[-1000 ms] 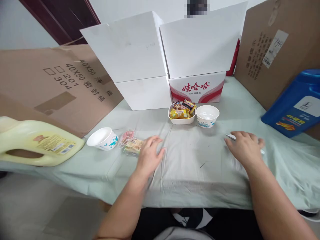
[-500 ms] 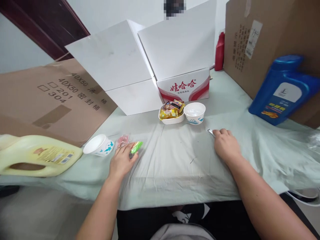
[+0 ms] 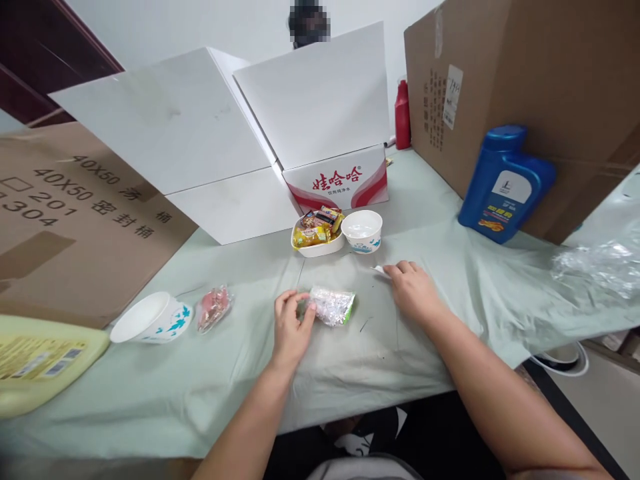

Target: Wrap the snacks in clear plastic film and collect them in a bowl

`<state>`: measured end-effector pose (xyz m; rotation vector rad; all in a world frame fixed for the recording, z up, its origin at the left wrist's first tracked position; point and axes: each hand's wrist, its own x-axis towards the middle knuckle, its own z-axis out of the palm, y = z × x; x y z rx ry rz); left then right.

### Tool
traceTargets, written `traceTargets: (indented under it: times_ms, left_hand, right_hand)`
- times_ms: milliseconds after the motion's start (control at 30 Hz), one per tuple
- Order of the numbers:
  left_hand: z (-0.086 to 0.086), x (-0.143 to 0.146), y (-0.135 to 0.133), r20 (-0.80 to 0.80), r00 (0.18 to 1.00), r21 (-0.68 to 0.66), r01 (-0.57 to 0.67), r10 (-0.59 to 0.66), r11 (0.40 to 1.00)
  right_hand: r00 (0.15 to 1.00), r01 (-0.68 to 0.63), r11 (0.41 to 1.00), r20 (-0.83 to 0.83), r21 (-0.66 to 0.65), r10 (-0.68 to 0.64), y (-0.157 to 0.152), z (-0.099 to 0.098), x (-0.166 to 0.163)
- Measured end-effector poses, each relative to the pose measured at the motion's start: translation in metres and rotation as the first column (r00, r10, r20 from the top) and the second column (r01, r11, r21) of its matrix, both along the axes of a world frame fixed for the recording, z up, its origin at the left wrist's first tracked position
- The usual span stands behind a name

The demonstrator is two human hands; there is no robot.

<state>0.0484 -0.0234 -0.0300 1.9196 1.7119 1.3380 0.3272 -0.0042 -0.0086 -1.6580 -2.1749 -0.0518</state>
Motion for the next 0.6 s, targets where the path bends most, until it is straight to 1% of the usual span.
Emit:
traceTargets:
  times_ms: [67,133,200,233,267,333,367,433,500,533,567,600]
  left_hand:
    - [0.001,-0.003,-0.004,-0.145,0.986,0.059,0.091,-0.082,0.994]
    - [0.004,-0.002,-0.006,-0.212,0.963,0.064,0.186,-0.169,0.98]
    - [0.007,-0.001,-0.007,-0.229,0.95,0.065,0.233,-0.212,0.97]
    - [0.008,0.0,-0.007,-0.227,0.948,0.064,0.241,-0.221,0.968]
    - [0.008,0.001,-0.007,-0.226,0.948,0.063,0.245,-0.225,0.967]
    - [0.009,0.001,-0.008,-0.233,0.947,0.061,0.242,-0.222,0.968]
    - [0.009,0.0,-0.008,-0.239,0.946,0.063,0.239,-0.218,0.969]
    - [0.01,0.0,-0.01,-0.251,0.942,0.072,0.247,-0.222,0.966]
    - [0.012,0.002,-0.012,-0.27,0.924,0.076,0.299,-0.269,0.951]
    - [0.013,0.003,-0.012,-0.29,0.907,0.072,0.338,-0.304,0.939]
    - [0.014,0.004,-0.013,-0.316,0.888,0.064,0.371,-0.334,0.926]
    - [0.015,0.006,-0.014,-0.347,0.869,0.054,0.393,-0.352,0.918]
  right_hand:
    - [0.983,-0.151,0.984,-0.092,0.094,0.159,-0.009,0.003,-0.015]
    - [0.939,-0.316,0.939,-0.094,0.137,0.33,-0.019,0.007,-0.034]
    - [0.892,-0.446,0.89,-0.028,0.096,0.451,-0.028,0.012,-0.048]
    - [0.878,-0.479,0.876,0.004,0.061,0.479,-0.03,0.014,-0.05]
    - [0.877,-0.481,0.876,0.025,0.029,0.481,-0.03,0.015,-0.048]
    - [0.911,-0.409,0.912,0.037,-0.029,0.41,-0.026,0.017,-0.033]
    - [0.939,-0.341,0.938,0.038,-0.057,0.343,-0.023,0.017,-0.021]
    - [0.985,-0.159,0.982,0.056,-0.105,0.165,-0.015,0.015,0.001]
    - [0.998,-0.001,0.996,0.061,-0.087,0.007,-0.01,0.014,0.014]
    - [0.999,0.022,0.999,0.034,-0.046,-0.021,-0.01,0.014,0.014]
    - [1.0,-0.013,1.0,-0.013,-0.001,0.013,-0.011,0.014,0.009]
    - [0.992,-0.103,0.994,-0.067,0.041,0.106,-0.014,0.014,0.001]
